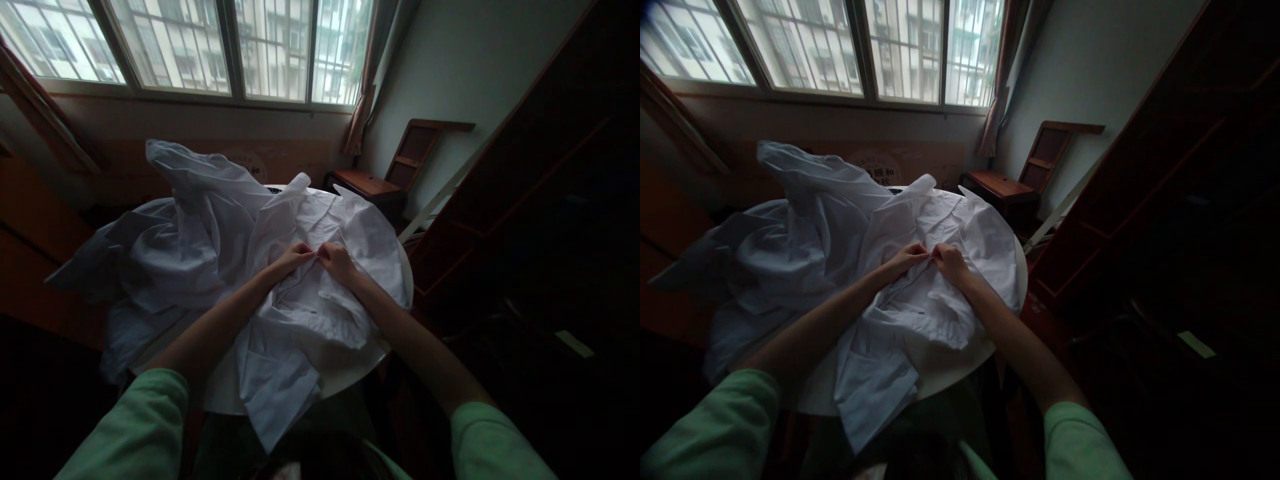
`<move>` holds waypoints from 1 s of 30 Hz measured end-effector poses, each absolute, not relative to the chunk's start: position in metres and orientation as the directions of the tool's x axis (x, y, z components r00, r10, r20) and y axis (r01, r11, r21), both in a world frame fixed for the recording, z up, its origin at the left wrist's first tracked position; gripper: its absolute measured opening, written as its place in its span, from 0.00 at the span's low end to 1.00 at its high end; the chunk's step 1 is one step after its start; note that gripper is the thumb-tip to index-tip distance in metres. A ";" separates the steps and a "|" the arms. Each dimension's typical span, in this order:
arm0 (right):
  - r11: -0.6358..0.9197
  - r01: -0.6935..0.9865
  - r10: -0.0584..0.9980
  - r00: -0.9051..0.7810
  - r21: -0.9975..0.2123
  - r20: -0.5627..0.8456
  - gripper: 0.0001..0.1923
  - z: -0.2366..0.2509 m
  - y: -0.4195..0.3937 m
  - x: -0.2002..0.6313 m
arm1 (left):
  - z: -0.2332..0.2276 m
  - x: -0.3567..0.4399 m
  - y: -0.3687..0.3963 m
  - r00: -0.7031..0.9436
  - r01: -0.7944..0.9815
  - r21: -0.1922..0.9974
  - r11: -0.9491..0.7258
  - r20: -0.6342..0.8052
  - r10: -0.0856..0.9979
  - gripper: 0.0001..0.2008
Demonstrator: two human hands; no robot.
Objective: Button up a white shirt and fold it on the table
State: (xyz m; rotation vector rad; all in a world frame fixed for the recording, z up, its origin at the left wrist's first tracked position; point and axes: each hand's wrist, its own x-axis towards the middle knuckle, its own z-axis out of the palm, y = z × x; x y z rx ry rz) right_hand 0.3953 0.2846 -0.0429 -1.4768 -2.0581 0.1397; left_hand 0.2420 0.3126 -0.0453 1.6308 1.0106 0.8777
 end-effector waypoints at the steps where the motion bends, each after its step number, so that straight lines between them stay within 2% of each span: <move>1: 0.395 0.830 0.885 -0.228 -0.394 0.407 0.04 -0.043 0.285 0.396 | -0.045 0.243 0.313 0.387 0.229 0.957 -0.177 0.077 0.919 0.07; 6: 0.477 0.833 0.840 -0.339 -0.280 0.423 0.07 -0.042 0.283 0.397 | -0.044 0.246 0.314 0.352 0.321 0.931 -0.174 0.053 0.934 0.04; 12: 0.538 0.814 0.791 -0.398 -0.220 0.464 0.07 -0.041 0.280 0.397 | -0.041 0.245 0.310 0.377 0.298 0.948 -0.113 -0.008 0.926 0.03; 17: 0.539 0.819 0.775 -0.391 -0.198 0.496 0.07 -0.043 0.282 0.398 | -0.043 0.247 0.308 0.318 0.281 0.952 -0.124 0.029 0.947 0.03; 22: 0.544 0.814 0.766 -0.382 -0.205 0.517 0.07 -0.044 0.282 0.397 | -0.041 0.247 0.304 0.267 0.274 0.961 -0.033 -0.043 0.963 0.02; 26: 0.522 0.838 0.773 -0.388 -0.157 0.502 0.08 -0.044 0.282 0.394 | -0.041 0.248 0.303 0.258 0.248 0.969 0.009 -0.075 0.963 0.01; 30: 0.491 0.865 0.766 -0.370 -0.106 0.526 0.09 -0.046 0.280 0.390 | -0.044 0.250 0.305 0.188 0.234 0.972 -0.003 -0.042 0.981 0.03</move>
